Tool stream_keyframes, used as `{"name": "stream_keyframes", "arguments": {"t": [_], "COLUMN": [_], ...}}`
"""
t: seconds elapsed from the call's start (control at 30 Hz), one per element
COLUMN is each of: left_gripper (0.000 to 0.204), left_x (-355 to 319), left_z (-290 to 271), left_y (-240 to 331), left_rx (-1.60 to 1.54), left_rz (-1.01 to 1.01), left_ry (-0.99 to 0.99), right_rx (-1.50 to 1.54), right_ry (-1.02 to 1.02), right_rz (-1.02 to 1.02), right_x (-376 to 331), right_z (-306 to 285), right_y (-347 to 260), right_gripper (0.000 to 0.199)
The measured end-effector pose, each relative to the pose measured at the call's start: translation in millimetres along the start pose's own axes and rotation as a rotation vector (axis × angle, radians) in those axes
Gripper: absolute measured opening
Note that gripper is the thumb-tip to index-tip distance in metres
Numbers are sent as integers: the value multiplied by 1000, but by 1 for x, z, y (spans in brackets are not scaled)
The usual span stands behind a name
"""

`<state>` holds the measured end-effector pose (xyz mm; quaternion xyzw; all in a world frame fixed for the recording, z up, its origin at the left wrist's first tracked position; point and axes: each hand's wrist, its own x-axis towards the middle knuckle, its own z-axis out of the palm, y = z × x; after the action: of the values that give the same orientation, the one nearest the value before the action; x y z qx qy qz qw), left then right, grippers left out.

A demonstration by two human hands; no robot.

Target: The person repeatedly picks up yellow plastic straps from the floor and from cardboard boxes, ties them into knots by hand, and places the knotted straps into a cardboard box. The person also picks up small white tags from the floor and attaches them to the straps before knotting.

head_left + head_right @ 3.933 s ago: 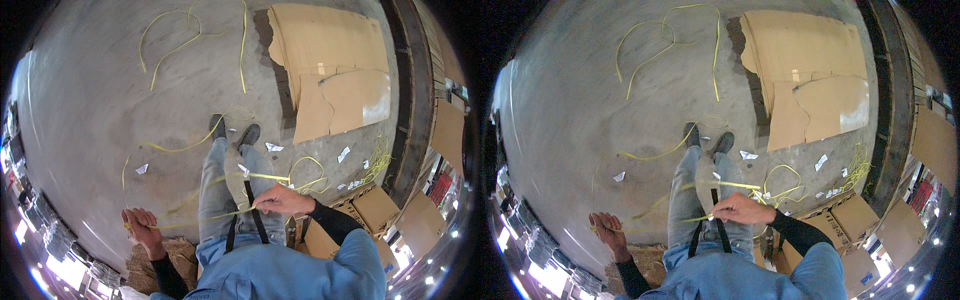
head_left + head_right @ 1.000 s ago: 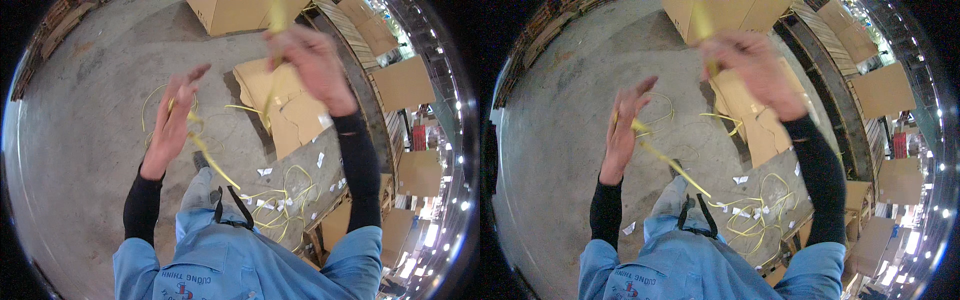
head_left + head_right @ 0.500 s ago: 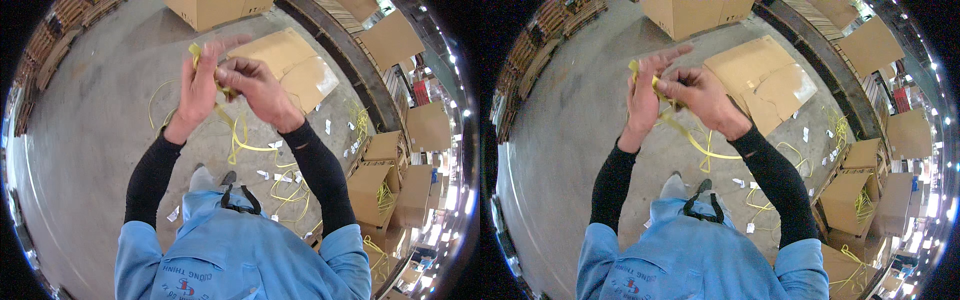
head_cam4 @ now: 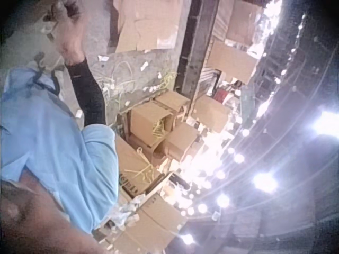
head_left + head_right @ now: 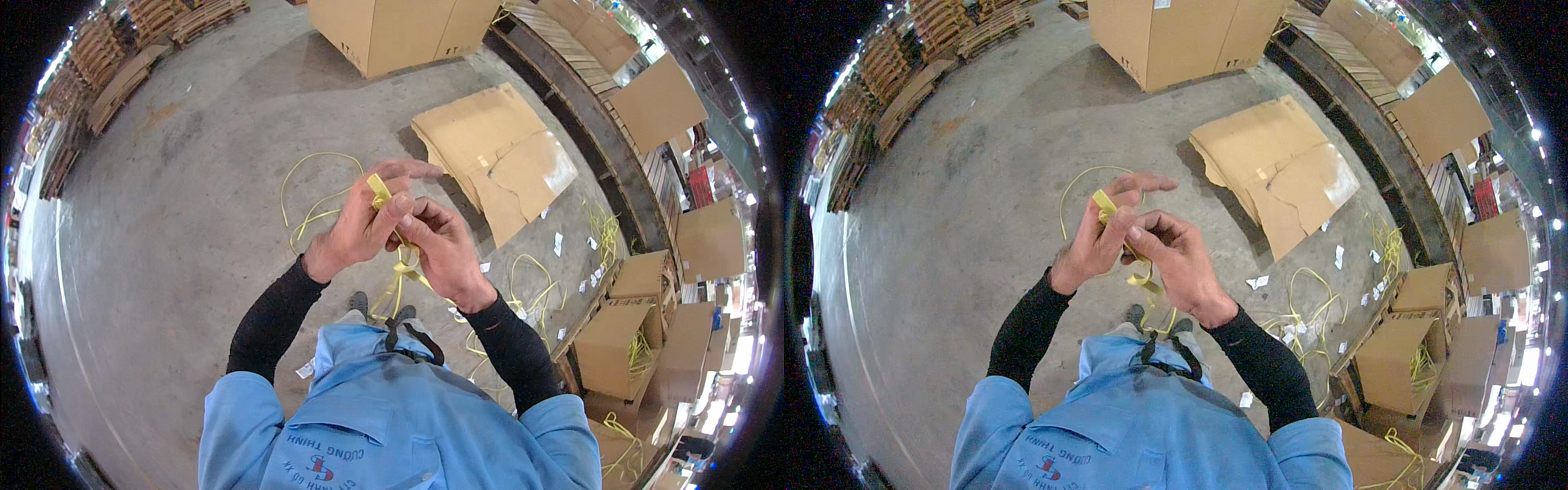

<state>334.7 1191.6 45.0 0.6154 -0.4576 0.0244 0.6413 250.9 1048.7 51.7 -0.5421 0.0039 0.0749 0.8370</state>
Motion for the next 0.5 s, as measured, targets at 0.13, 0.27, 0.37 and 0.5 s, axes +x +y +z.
{"name": "stream_keyframes", "arguments": {"t": [0.13,0.27,0.37,0.5], "left_gripper": [48,48,60,63], "left_x": [-7,-5,-4,-4], "left_z": [-6,-16,-22,-14], "left_y": [2,-6,-8,-1], "left_rx": [-144,-215,-66,-284], "left_rz": [-32,-21,-81,-300], "left_ry": [36,47,51,130], "right_rx": [188,197,25,-446], "right_ry": [-41,-66,-35,81], "right_rz": [139,265,192,-85], "right_x": [-2,-4,-6,-10], "right_z": [13,16,19,23], "right_y": [6,6,6,6], "right_gripper": [20,23,25,34]}}
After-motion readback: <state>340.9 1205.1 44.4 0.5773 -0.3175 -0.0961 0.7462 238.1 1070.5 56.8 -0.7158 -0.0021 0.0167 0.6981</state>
